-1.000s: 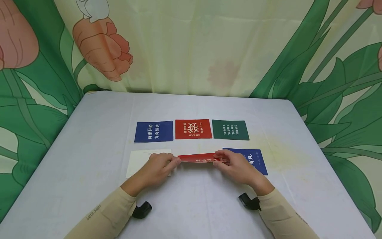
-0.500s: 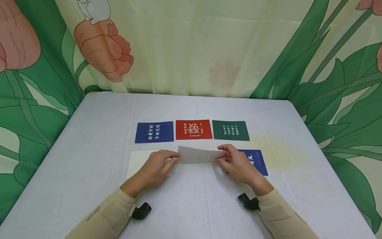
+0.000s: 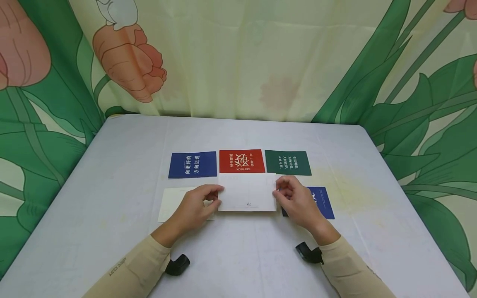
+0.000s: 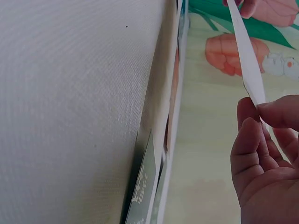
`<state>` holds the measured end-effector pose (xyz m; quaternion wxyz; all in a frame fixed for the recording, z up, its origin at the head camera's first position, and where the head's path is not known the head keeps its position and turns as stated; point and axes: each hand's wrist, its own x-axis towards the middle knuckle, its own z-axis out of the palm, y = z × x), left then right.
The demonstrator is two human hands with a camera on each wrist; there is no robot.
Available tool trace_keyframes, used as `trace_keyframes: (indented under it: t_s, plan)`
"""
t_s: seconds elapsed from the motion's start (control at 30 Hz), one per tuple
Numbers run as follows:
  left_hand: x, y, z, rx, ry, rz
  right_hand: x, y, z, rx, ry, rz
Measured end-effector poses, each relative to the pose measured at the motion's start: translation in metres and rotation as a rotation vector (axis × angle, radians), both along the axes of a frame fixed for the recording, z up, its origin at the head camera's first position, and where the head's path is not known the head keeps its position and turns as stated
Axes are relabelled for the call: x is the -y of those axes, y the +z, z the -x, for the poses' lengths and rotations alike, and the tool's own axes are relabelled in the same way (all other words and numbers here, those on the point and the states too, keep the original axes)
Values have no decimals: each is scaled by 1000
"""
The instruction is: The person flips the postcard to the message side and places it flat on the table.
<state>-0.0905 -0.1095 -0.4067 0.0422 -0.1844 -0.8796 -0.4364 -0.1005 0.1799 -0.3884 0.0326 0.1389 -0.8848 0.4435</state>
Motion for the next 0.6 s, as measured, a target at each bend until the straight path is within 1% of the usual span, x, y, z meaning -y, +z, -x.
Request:
trace_keyframes:
  t_s: [0.1,0.23,0.37,0.5,0.6]
  plan:
    - [0,0,0,15,6,-9,0,0,0,2,-3,-16]
    - [0,0,-1,28,12,-18,1,-1,1,41,4,-17]
    - [0,0,-1,11,4,-4,0,-3,2,55,7,-36]
    - [1,-1,0,-15,-25,40,0,-4,2,63,11,-58]
    - [2,-3,1,2,-39,84,0,-5,3,78,17,-66]
